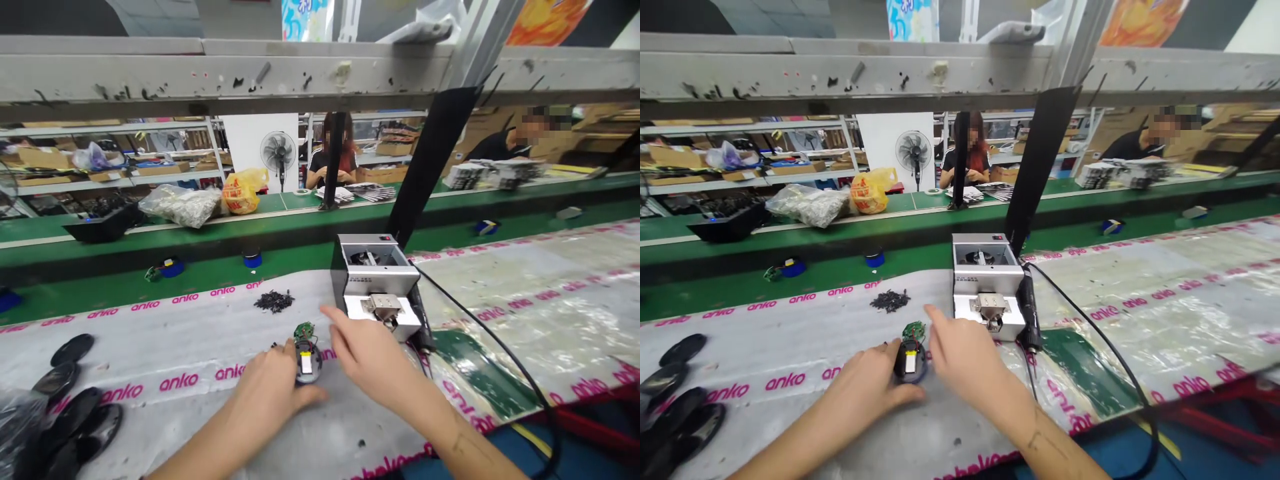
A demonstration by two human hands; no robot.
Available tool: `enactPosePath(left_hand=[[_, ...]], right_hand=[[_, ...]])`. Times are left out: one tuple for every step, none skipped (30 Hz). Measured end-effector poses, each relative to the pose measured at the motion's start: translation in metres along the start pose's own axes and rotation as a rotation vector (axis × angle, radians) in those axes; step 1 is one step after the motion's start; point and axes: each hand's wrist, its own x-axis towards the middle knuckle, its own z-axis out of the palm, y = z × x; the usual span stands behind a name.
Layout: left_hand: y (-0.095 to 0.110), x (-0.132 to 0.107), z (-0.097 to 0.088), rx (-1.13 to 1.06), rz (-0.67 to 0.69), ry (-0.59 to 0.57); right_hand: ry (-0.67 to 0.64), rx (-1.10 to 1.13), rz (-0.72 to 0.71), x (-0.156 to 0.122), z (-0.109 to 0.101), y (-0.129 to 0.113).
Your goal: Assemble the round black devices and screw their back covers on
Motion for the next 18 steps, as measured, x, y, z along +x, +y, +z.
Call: enactPosePath(left_hand=[[-0.008,-0.001,-0.006,-0.040,0.021,-0.008],[-0.018,0.001,-0.013,-0.087,0.046,-0.024],[-0.031,0.006,-0.021,-0.134,0.070,-0.045],[-0.044,0.014,-0.030,-0.173,0.089,-0.067],[-0.057,0.024,-0.038,-0.200,0.096,-0.090],[-0.070,0.035,-0.046,-0.204,0.092,-0.078],[-0.081,0.048,-0.052,-0.195,0.079,-0.024],[-0.090,0.060,-0.055,-0.183,0.063,0.064],[-0.098,0.071,-0.056,-0.174,0.053,0.156],[-0.103,0.079,-0.054,-0.169,0.050,0.237],[-0.106,0.086,-0.049,-0.167,0.053,0.298],[-0.108,0.090,-0.041,-0.168,0.063,0.336],[-0.108,0.092,-0.032,-0.169,0.073,0.357],[-0.107,0.092,-0.023,-0.171,0.082,0.371],[-0.106,0.090,-0.014,-0.173,0.088,0.385],[-0.105,0.089,-0.006,-0.175,0.090,0.402],[-0.105,0.087,0.001,-0.181,0.089,0.421],[-0.105,0.085,0.006,-0.188,0.087,0.441]], right_hand=[[-0.052,-0.057,-0.046,0.008,0.000,-0.007],[-0.097,-0.086,-0.101,0.015,0.000,-0.012],[-0.133,-0.093,-0.161,0.021,-0.001,-0.017],[-0.156,-0.089,-0.217,0.026,-0.001,-0.022],[-0.179,-0.092,-0.262,0.031,-0.002,-0.027],[-0.197,-0.099,-0.290,0.036,-0.002,-0.033],[-0.206,-0.108,-0.298,0.041,-0.002,-0.038],[-0.206,-0.118,-0.289,0.046,-0.002,-0.044],[-0.199,-0.125,-0.270,0.050,-0.001,-0.050],[-0.187,-0.131,-0.242,0.054,0.000,-0.055],[-0.175,-0.132,-0.211,0.058,0.001,-0.059],[-0.166,-0.130,-0.181,0.061,0.003,-0.062],[-0.163,-0.124,-0.155,0.064,0.006,-0.063],[-0.166,-0.113,-0.137,0.066,0.009,-0.063],[-0.175,-0.098,-0.128,0.067,0.013,-0.062],[-0.184,-0.079,-0.127,0.068,0.017,-0.059],[-0.192,-0.058,-0.129,0.068,0.022,-0.056],[-0.198,-0.036,-0.133,0.068,0.026,-0.053]])
